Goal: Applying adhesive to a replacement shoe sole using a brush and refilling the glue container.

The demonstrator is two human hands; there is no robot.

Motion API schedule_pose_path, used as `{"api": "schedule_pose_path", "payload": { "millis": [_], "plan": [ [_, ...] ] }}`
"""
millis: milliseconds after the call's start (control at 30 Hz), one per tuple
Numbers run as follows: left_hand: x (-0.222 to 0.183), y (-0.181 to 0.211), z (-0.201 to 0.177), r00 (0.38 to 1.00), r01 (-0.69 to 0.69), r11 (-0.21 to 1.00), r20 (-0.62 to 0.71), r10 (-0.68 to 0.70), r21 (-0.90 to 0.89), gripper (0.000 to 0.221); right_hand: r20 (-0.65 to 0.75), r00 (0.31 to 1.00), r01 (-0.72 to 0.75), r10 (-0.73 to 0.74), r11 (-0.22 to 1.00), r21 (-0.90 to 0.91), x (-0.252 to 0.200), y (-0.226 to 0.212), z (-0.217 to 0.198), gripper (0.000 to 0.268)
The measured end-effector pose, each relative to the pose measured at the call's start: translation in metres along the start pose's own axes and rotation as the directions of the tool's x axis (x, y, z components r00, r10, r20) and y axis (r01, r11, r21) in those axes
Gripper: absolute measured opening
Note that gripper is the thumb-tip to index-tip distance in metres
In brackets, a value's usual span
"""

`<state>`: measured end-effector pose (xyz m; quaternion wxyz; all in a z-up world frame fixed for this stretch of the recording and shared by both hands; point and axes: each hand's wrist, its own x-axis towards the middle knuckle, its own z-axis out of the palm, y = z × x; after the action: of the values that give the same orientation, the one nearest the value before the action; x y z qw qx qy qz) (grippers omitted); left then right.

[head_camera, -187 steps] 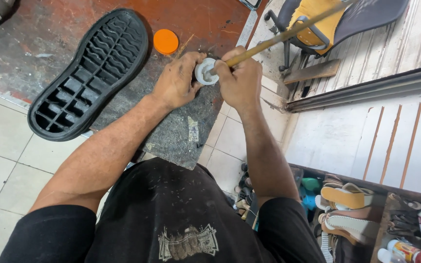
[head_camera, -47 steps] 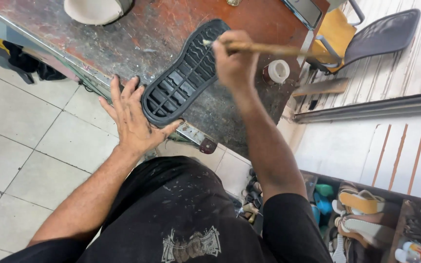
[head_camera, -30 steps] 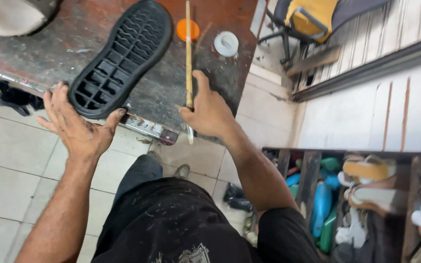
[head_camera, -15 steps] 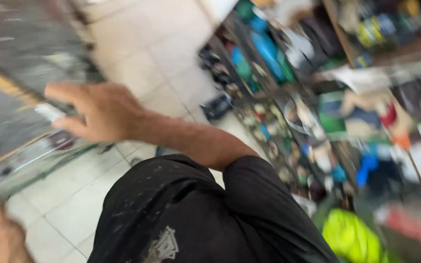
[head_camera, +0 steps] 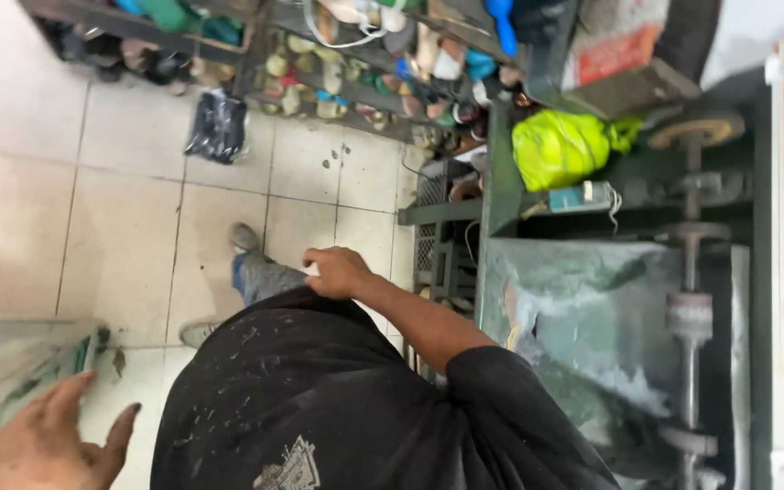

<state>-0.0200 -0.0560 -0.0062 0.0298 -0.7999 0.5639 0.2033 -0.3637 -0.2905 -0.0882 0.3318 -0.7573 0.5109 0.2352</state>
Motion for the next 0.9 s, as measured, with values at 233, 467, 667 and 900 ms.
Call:
{"api": "schedule_pose_path", "payload": {
  "millis": [233,467,667,900],
  "plan": [
    [0.045,0.045,0.074,0.955,-0.037,0.999,0.294,0.034,0.004,0.082,-0.057,0.913,-0.379,0.403,0.894,0.240,0.017,0.152,-0.037,0.032],
    [0.110,0.128,0.135,0.863,0.130,0.991,0.489,-0.128,0.031,0.073,-0.345,0.813,-0.240,0.469,0.810,0.535,0.106,0.363,-0.167,0.034],
    [0.158,0.212,0.213,0.894,0.398,0.881,0.326,-0.309,-0.257,0.075,-0.654,0.671,0.054,0.348,0.857,0.512,0.202,0.488,-0.353,0.044],
    [0.120,0.267,0.270,0.747,0.639,0.369,0.430,-0.508,-0.675,0.066,-0.893,0.443,0.310,0.082,0.921,0.238,0.297,0.560,-0.495,0.048]
  ]
}}
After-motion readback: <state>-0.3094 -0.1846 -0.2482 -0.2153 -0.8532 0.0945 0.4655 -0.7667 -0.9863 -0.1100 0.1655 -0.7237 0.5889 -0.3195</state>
